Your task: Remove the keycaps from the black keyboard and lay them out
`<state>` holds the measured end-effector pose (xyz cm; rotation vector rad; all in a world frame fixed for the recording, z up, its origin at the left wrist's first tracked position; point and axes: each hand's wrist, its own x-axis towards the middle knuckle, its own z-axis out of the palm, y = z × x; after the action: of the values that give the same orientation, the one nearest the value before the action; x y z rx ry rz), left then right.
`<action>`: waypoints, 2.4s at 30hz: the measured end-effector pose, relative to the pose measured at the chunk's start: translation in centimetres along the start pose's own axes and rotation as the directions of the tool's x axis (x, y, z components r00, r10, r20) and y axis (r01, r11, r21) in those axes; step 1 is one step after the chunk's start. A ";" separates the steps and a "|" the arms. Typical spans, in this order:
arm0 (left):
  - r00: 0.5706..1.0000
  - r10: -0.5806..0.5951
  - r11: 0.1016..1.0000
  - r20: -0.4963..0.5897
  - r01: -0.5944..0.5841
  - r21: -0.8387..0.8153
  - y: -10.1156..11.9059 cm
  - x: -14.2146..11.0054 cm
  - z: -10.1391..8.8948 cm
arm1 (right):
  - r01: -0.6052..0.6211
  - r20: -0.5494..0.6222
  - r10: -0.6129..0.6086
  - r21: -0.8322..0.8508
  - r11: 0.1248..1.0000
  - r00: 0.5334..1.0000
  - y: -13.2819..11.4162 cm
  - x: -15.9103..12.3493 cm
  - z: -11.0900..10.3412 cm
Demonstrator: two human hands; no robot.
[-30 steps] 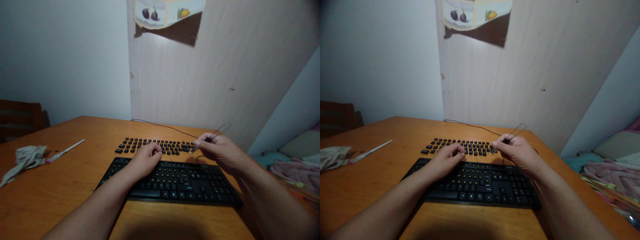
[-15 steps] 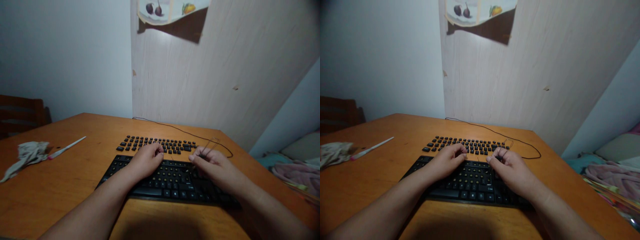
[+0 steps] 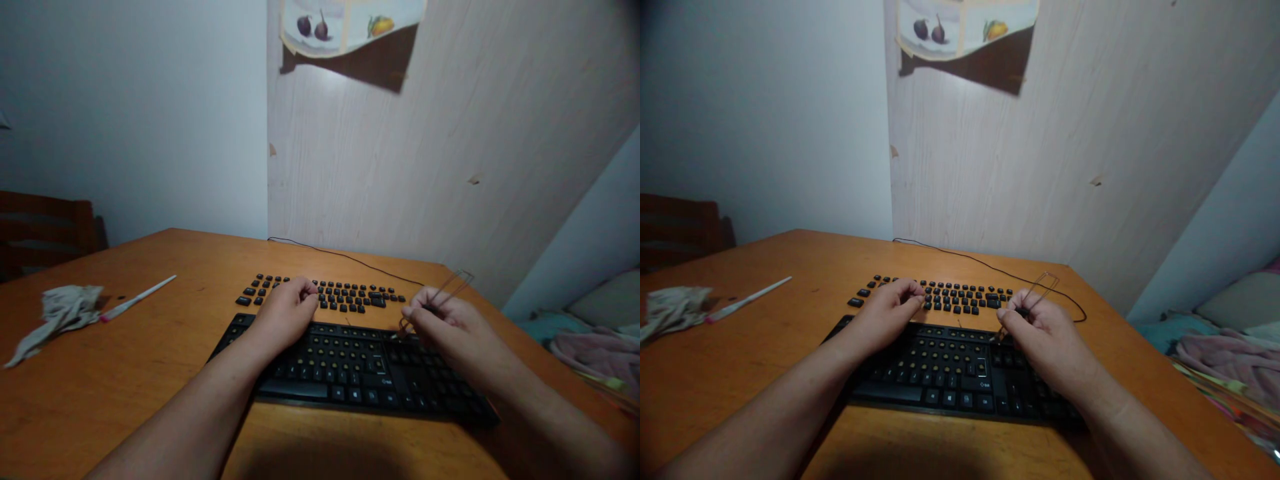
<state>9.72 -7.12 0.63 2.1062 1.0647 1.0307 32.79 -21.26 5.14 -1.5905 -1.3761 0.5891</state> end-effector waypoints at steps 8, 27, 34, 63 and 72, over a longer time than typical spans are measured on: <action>0.944 -0.234 0.898 -0.232 0.119 -0.424 1.0 0.7 -1.6 | 0.038 0.096 -0.033 -0.051 0.998 0.995 0.4 -0.5 1.3; 0.808 -0.425 0.719 -0.409 0.027 -0.695 1.9 1.0 -3.9 | 0.135 0.225 -0.081 -0.235 0.962 0.971 1.2 -1.5 3.3; 0.841 -0.396 0.715 -0.368 0.031 -0.699 1.8 0.9 -3.2 | 0.173 0.253 -0.091 -0.325 0.930 0.963 0.9 -1.6 3.9; 0.940 0.166 0.971 0.298 -0.209 0.118 2.4 -2.4 1.6 | 0.086 0.207 -0.046 -0.191 0.978 0.977 1.9 -1.1 4.9; 0.931 0.186 0.958 0.312 -0.243 0.151 2.6 -2.6 1.6 | 0.104 0.180 -0.067 -0.209 0.972 0.981 2.5 -1.0 5.0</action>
<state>11.15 -10.89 0.70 2.4809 0.8222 0.6983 29.62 -20.42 0.46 -1.6730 -1.6782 0.5484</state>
